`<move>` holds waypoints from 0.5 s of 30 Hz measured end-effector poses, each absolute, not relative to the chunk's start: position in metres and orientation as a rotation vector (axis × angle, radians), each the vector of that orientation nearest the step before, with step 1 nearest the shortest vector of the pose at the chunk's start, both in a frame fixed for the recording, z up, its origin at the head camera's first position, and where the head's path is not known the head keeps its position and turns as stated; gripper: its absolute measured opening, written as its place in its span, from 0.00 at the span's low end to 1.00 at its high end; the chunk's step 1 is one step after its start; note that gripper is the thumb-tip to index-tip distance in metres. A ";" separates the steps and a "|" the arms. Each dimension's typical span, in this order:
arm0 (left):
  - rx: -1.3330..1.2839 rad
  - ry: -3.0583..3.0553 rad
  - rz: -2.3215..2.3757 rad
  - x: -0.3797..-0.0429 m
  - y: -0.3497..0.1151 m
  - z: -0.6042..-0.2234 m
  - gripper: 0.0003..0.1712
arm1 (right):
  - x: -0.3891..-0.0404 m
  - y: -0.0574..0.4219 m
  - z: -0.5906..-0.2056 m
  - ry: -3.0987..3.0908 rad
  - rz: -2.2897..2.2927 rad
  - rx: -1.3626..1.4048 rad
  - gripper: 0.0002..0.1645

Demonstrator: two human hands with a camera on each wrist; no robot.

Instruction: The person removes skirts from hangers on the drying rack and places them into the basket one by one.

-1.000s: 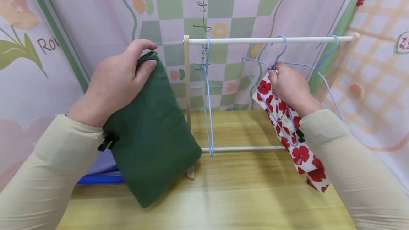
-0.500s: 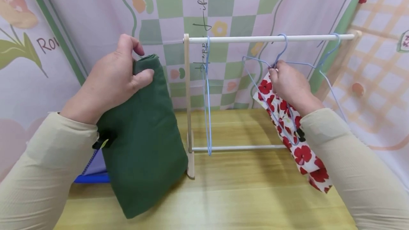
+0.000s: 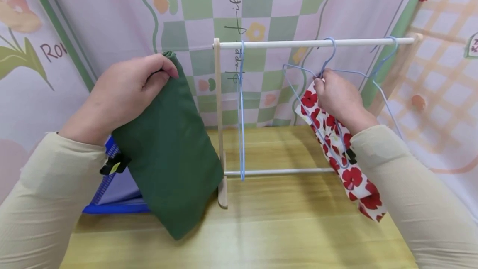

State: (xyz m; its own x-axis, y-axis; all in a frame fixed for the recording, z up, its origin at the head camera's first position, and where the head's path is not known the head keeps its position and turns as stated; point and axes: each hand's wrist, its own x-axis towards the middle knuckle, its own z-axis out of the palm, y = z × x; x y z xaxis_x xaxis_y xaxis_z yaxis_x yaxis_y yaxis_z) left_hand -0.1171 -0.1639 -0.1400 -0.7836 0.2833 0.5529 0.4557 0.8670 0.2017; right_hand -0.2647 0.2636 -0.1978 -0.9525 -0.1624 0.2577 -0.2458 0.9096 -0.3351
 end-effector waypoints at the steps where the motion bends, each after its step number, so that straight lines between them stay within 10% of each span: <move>1: -0.541 -2.505 -0.438 -0.118 -0.165 -0.140 0.13 | -0.265 0.264 -0.198 -2.849 0.545 0.309 0.34; 15: -0.468 -2.629 -0.540 -0.128 -0.179 -0.138 0.23 | -0.265 0.264 -0.198 -2.856 0.543 0.304 0.35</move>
State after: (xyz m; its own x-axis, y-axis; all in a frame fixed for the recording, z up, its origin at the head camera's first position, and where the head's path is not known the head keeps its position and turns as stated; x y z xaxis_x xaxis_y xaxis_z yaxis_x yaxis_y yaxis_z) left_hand -0.1283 -0.1788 -0.1384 -0.8576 0.2367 0.4565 0.3974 0.8685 0.2963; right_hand -0.2652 0.2638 -0.1982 -0.9549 -0.1609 0.2497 -0.2414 0.9103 -0.3364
